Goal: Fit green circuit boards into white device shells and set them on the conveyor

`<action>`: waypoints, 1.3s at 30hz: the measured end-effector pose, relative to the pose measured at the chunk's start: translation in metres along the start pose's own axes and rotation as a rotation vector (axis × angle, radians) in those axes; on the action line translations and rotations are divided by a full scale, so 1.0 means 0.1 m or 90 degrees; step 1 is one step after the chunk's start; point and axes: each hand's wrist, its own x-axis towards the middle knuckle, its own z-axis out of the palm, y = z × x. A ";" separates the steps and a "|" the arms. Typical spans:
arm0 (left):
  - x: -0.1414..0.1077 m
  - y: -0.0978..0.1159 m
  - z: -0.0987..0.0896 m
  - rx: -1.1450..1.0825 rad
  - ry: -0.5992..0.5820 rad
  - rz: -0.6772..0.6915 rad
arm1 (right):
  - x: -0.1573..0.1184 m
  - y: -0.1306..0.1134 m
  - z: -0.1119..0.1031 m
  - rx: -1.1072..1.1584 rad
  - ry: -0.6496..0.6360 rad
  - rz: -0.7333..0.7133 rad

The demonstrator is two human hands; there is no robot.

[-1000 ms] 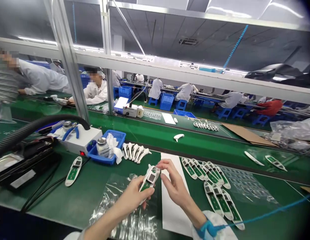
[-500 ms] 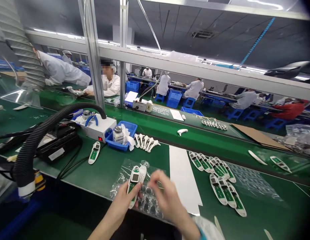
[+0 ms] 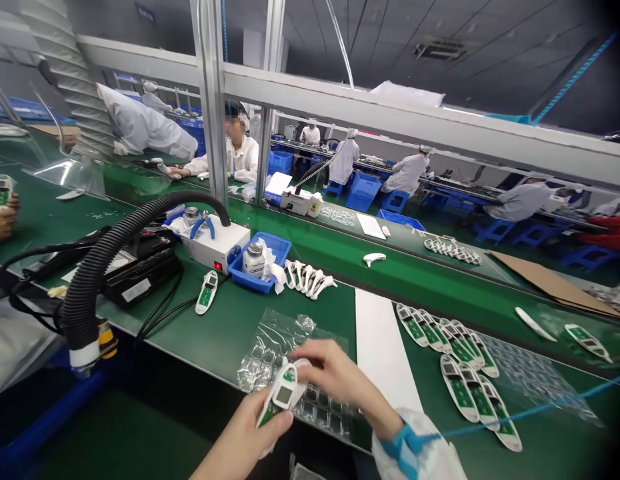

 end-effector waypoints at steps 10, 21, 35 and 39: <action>-0.13 -0.33 0.12 -0.222 0.309 0.065 | -0.83 0.12 0.70 0.379 0.261 0.302; -0.03 -0.37 0.25 -0.126 0.356 -0.026 | -0.61 0.08 0.48 0.005 0.275 0.148; -0.10 -0.27 0.26 -0.018 0.340 -0.048 | -0.61 0.32 0.58 -0.068 0.419 0.068; -0.09 -0.28 0.28 -0.001 0.303 -0.038 | -0.62 0.10 0.45 0.061 0.390 0.085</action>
